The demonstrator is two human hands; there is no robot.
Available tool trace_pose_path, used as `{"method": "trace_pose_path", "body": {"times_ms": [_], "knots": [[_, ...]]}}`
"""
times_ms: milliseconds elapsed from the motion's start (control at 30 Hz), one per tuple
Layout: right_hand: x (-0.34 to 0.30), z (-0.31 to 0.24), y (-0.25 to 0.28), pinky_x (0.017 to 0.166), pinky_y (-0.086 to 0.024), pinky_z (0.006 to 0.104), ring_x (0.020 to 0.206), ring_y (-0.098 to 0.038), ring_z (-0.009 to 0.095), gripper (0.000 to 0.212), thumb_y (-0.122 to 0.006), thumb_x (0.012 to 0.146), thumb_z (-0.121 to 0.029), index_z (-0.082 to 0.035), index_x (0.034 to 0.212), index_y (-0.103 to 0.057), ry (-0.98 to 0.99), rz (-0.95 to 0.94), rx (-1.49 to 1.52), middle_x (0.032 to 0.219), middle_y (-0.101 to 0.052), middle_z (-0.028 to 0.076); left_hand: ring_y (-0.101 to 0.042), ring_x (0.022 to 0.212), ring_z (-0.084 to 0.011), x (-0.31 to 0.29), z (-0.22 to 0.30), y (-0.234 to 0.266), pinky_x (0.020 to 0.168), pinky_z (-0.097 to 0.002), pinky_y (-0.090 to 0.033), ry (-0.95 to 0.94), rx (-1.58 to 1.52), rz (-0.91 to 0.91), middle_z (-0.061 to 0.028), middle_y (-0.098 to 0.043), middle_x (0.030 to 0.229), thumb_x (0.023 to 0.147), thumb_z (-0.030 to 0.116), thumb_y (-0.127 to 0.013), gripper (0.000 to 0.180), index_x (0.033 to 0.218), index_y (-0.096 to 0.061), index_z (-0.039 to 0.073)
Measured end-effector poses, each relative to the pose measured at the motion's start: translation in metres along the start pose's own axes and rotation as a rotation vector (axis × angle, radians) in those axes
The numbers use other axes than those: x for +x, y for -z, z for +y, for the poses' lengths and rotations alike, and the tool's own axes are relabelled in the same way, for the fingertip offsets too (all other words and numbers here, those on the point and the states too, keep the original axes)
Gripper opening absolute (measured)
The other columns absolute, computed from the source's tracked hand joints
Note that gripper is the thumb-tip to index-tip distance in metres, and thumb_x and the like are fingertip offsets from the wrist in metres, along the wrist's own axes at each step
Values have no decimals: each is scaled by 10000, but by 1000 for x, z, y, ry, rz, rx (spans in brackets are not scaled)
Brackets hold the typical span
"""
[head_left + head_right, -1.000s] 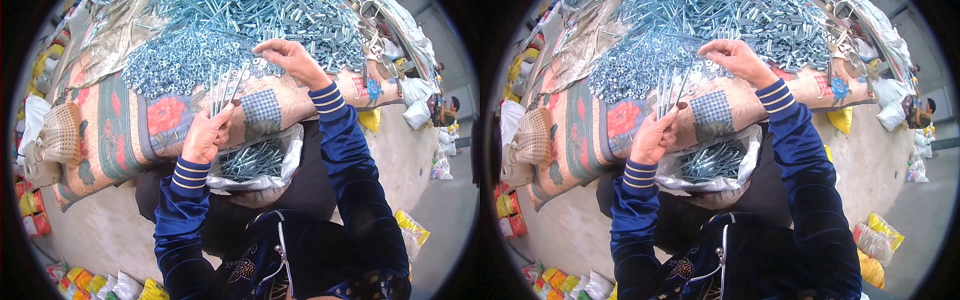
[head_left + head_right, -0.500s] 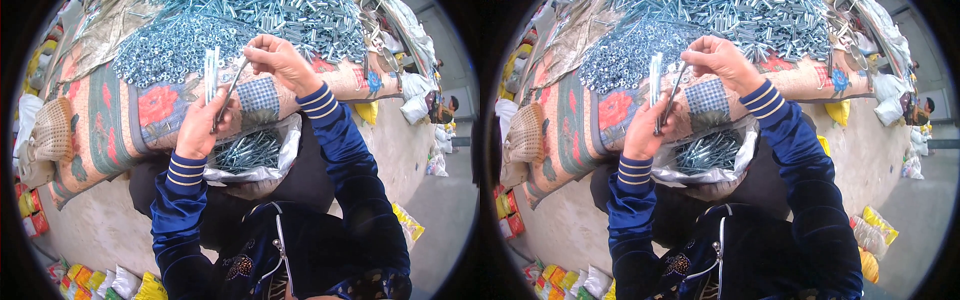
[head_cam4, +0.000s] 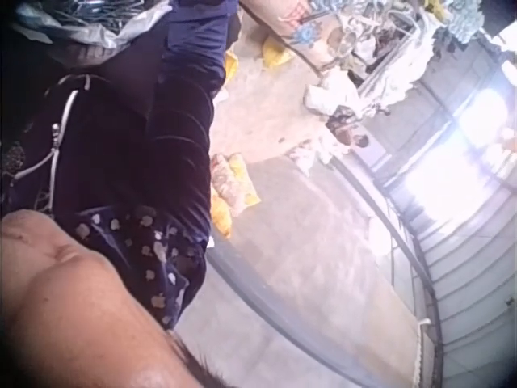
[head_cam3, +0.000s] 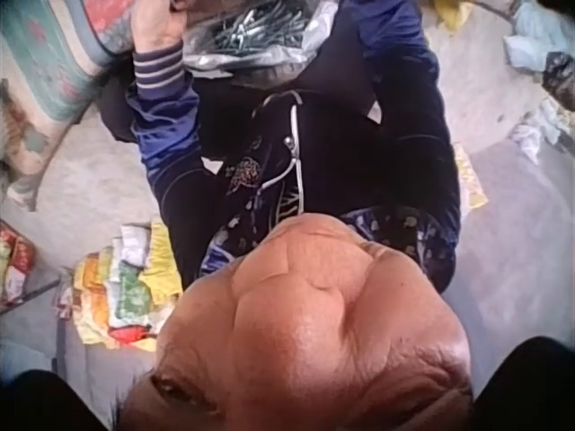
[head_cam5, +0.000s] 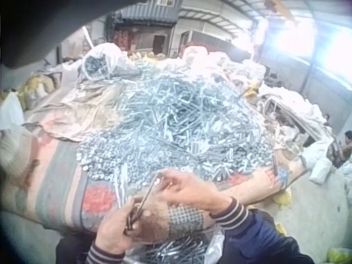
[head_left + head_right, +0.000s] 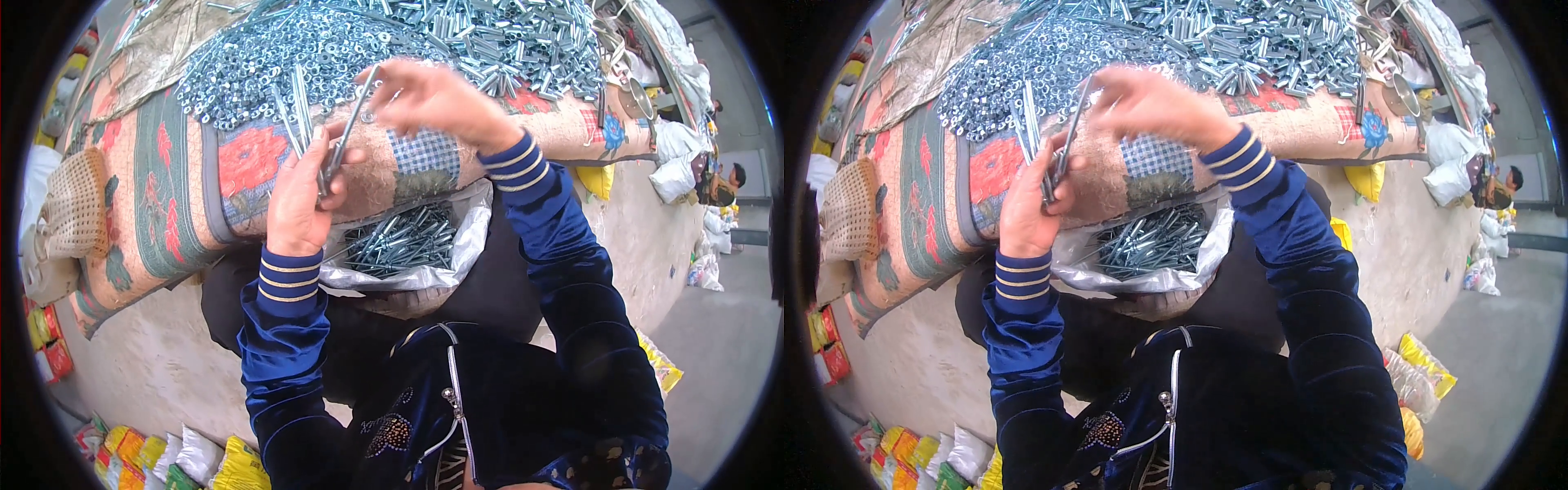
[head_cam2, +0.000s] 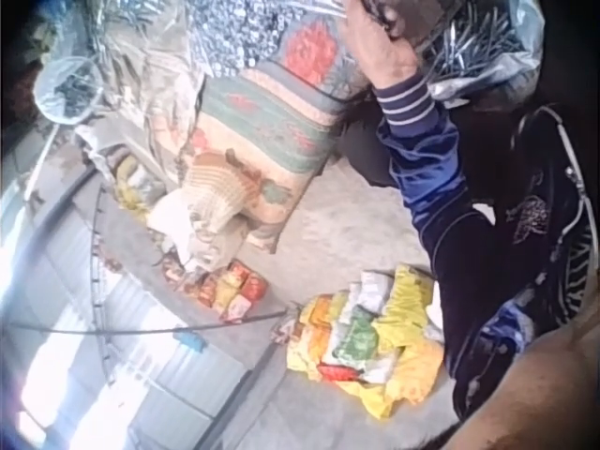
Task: The person assembles anchor bolts by holding metal rods in one hand, picking metal washers and nuts from piles on the table, and threading them onto each rod by hand.
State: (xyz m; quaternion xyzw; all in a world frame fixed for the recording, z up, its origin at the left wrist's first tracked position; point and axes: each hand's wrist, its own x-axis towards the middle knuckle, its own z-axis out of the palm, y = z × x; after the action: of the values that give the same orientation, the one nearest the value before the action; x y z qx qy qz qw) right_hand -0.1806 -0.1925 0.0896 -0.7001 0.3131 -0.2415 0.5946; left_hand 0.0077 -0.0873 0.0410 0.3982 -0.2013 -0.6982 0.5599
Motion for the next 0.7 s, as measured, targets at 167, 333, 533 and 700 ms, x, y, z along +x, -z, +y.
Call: {"method": "trace_pose_path", "body": {"times_ms": [167,333,533,700], "knots": [[13,56,32,641,-483,310,706,-608,178,149,-657,802,-150,-66,922,-683,251,422,-794,817,-625,51,-403,508,-40,1,8,3,445,-186,-286,-49,-74,73,-13,-549,727,917,200,-591,256,1091,-583,12],[14,54,19,664,-465,392,743,-591,300,117,-640,757,-170,-82,828,-669,349,454,-1145,742,-561,113,-451,567,-55,-2,7,12,485,-189,-346,-94,-139,62,-23,-556,763,915,191,-592,230,1057,-584,10],[25,42,27,649,-492,243,695,-628,105,209,-684,762,-132,6,918,-666,162,331,-666,773,-680,92,-486,597,-74,-2,12,18,508,-197,-391,-107,-150,132,-25,-557,762,914,176,-590,221,1050,-577,2],[41,60,16,665,-509,328,713,-636,246,166,-645,753,-130,-10,866,-664,367,433,-998,780,-660,114,-475,597,-76,3,14,8,505,-198,-378,-93,-159,54,-24,-546,762,917,167,-585,216,1050,-573,-2]]}}
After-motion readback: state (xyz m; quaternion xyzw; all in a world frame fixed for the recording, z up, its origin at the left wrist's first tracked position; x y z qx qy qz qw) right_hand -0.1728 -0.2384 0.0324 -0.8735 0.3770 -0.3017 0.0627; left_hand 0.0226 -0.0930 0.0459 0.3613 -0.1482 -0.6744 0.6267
